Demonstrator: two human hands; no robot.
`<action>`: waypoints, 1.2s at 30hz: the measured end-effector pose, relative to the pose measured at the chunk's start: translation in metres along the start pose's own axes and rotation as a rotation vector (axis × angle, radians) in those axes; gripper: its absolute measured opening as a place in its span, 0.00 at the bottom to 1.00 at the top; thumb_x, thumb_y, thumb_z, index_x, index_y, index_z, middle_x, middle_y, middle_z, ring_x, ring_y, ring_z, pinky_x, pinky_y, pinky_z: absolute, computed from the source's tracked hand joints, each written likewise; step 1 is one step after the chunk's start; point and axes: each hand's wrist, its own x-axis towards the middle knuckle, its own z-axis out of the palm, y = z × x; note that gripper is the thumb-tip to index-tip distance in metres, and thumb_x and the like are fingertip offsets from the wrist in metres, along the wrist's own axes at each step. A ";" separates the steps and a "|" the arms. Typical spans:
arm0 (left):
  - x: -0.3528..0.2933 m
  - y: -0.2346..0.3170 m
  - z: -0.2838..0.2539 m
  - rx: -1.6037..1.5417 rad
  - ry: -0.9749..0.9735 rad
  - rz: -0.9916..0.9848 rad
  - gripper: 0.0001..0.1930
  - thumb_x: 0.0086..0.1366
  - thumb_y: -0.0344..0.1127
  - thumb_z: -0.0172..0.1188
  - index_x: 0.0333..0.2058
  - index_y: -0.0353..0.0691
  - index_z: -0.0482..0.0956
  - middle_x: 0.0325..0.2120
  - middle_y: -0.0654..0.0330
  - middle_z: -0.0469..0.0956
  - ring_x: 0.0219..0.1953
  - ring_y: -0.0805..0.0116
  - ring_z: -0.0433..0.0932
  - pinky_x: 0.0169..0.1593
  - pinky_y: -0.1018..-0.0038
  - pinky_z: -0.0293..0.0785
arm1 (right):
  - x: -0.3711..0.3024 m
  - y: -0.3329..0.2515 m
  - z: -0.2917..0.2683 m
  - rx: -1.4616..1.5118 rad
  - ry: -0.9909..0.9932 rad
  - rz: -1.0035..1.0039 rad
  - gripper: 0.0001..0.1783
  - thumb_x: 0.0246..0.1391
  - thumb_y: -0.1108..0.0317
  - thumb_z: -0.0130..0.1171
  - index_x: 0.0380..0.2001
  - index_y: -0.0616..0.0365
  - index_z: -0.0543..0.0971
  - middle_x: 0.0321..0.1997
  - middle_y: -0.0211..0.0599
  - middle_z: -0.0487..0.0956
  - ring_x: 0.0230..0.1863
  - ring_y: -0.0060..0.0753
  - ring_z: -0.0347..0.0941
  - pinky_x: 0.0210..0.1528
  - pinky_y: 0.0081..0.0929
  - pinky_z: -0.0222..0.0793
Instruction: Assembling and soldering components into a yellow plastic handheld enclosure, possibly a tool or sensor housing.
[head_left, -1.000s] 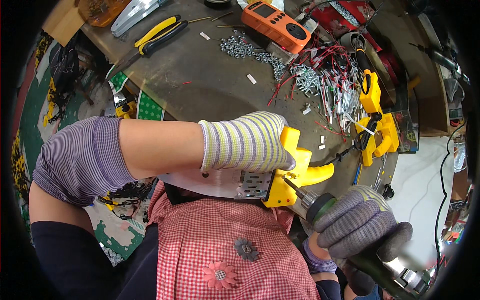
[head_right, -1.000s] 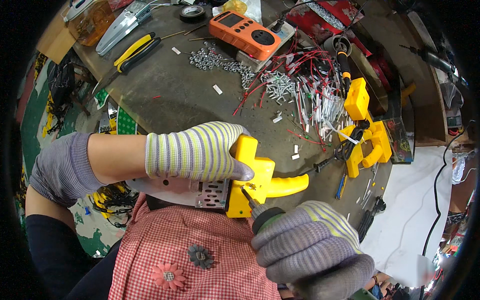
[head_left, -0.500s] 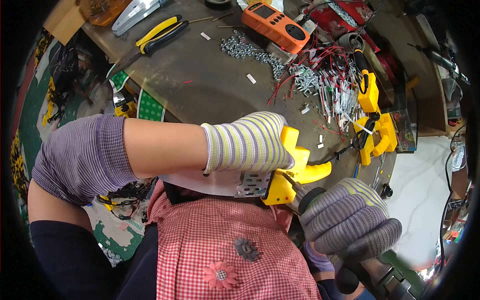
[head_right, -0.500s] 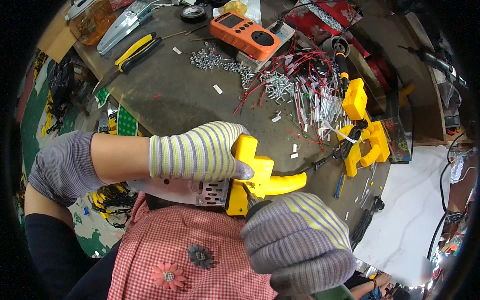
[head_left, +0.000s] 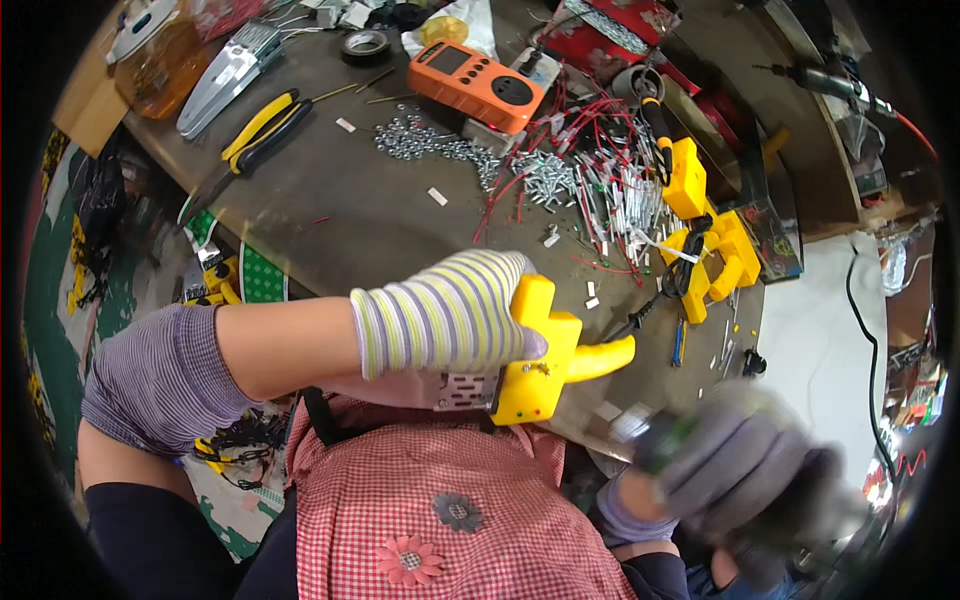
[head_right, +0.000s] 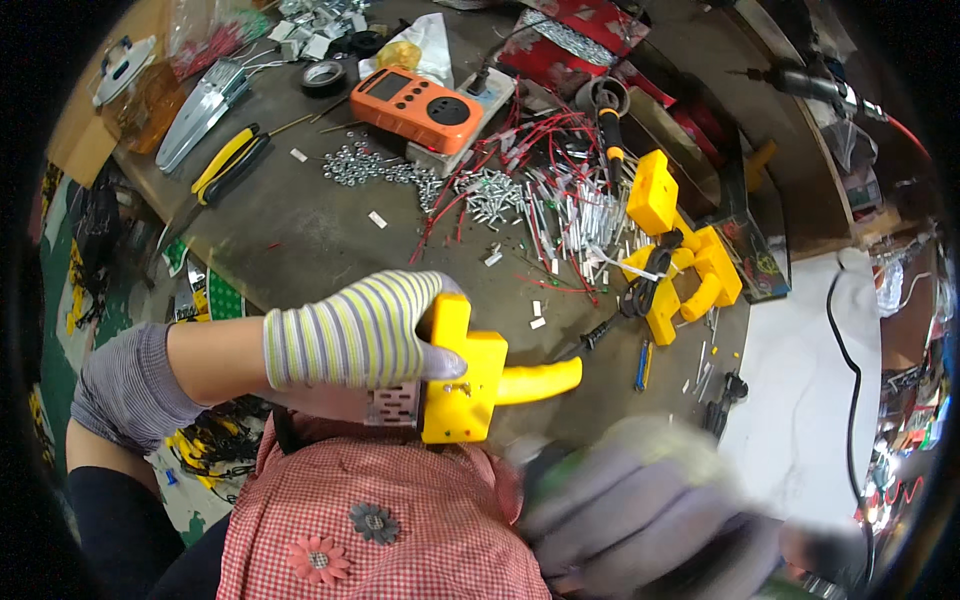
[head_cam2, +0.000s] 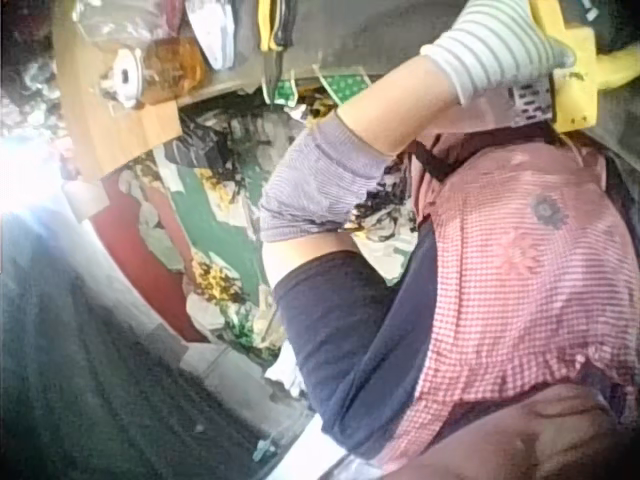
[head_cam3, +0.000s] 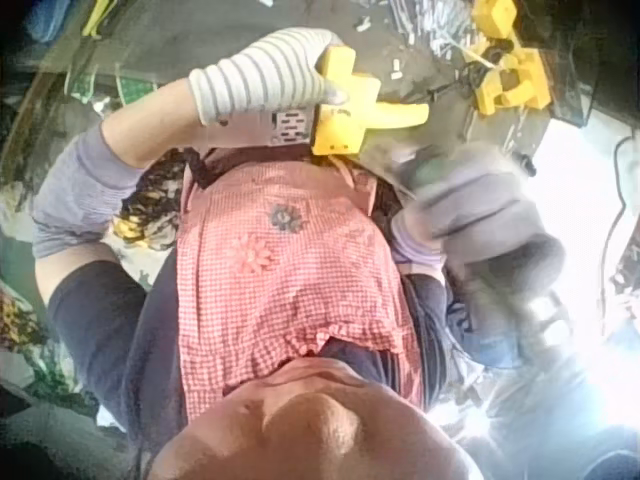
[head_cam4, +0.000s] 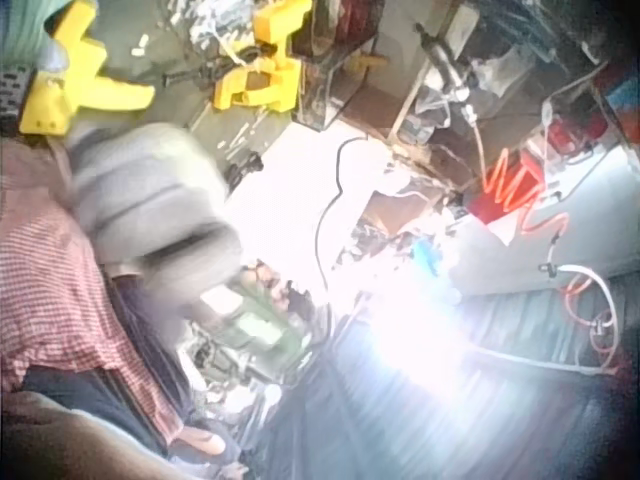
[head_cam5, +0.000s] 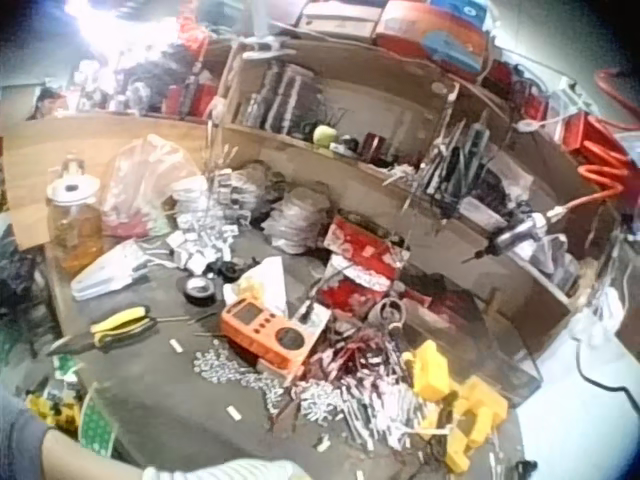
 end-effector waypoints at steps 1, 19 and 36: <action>0.001 0.003 -0.003 0.006 0.009 0.006 0.29 0.55 0.39 0.74 0.51 0.31 0.75 0.39 0.49 0.83 0.43 0.59 0.83 0.49 0.68 0.78 | -0.005 -0.007 -0.002 0.038 -0.017 0.034 0.14 0.61 0.60 0.55 0.34 0.61 0.78 0.24 0.48 0.80 0.23 0.49 0.79 0.29 0.46 0.80; 0.005 -0.005 0.015 0.248 0.346 0.318 0.36 0.52 0.40 0.68 0.60 0.36 0.71 0.51 0.41 0.73 0.56 0.39 0.70 0.64 0.53 0.64 | -0.053 0.063 -0.027 -0.547 1.099 -0.085 0.42 0.53 0.36 0.64 0.57 0.61 0.69 0.23 0.39 0.73 0.23 0.37 0.71 0.29 0.37 0.70; 0.001 0.012 0.021 0.250 0.466 0.581 0.10 0.48 0.40 0.72 0.28 0.45 0.86 0.27 0.63 0.81 0.35 0.59 0.78 0.43 0.62 0.70 | 0.006 0.021 0.035 -0.274 0.751 -0.269 0.42 0.58 0.42 0.63 0.63 0.64 0.65 0.16 0.33 0.76 0.11 0.28 0.71 0.19 0.30 0.76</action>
